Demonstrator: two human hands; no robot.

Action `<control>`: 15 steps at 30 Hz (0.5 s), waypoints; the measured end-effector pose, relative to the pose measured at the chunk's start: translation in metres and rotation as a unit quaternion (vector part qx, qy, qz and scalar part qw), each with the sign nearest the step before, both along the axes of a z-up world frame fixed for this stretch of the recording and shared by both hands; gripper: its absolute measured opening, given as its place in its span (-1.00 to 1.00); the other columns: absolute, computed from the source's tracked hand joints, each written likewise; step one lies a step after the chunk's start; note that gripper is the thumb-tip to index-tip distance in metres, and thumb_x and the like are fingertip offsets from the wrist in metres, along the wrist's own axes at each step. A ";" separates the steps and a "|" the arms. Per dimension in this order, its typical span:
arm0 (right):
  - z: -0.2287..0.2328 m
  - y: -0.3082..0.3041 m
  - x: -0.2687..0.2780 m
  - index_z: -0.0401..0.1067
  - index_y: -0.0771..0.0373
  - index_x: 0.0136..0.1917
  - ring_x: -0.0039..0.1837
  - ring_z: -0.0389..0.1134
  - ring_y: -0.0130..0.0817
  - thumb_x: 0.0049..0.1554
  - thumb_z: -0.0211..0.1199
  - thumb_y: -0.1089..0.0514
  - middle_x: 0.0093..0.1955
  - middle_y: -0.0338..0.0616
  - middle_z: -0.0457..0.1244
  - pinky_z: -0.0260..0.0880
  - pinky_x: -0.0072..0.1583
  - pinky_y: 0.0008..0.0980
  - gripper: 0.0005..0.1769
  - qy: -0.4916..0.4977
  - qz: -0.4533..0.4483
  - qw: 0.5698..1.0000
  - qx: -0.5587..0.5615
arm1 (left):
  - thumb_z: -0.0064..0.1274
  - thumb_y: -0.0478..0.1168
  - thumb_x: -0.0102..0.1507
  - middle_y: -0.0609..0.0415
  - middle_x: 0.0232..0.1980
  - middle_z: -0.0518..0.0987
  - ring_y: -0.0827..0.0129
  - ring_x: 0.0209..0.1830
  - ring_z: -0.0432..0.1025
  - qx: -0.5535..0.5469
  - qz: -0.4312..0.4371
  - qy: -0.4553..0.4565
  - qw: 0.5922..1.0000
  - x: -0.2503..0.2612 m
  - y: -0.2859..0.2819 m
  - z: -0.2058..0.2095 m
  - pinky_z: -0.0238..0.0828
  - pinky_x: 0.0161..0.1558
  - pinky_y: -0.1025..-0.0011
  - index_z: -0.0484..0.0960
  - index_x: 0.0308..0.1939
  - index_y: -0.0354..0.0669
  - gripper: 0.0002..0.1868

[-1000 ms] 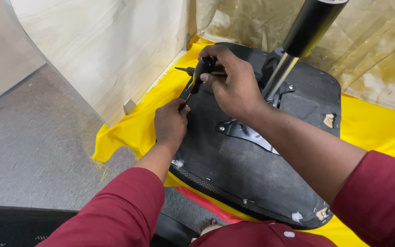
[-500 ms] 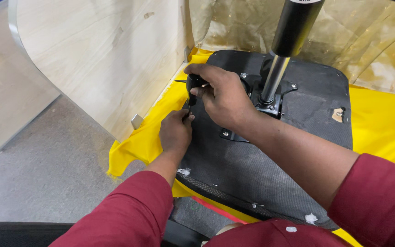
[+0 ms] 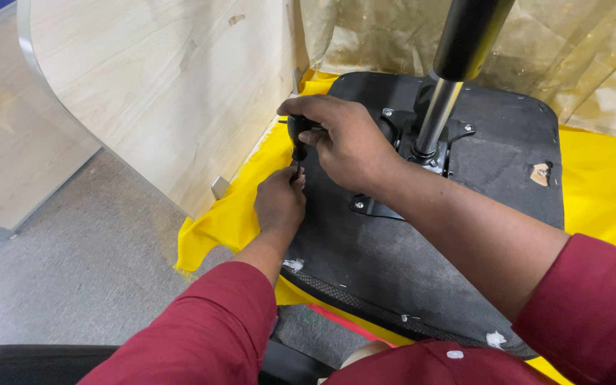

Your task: The person uses a screwdriver to remove screws from the underside of an office chair seat, then removes a plastic trim ring and a metal tension spring from the chair base. The removed parts are placed on a yellow protective sheet.

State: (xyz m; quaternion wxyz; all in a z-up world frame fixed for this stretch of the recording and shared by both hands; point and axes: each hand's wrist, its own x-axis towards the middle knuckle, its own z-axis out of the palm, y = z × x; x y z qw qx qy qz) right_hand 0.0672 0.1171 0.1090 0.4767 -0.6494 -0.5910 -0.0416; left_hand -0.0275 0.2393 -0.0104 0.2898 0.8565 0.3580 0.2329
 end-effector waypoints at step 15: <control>0.006 0.002 -0.005 0.45 0.26 0.28 0.25 0.39 0.08 0.03 0.15 0.53 0.23 0.08 0.36 0.43 0.22 -0.18 -0.45 -0.065 0.002 0.998 0.002 | 0.11 -0.02 0.28 -0.03 -0.10 0.70 0.00 -0.03 0.56 0.003 -0.004 0.029 1.000 0.004 0.004 0.000 0.46 0.02 0.07 0.76 -0.03 0.15 -0.77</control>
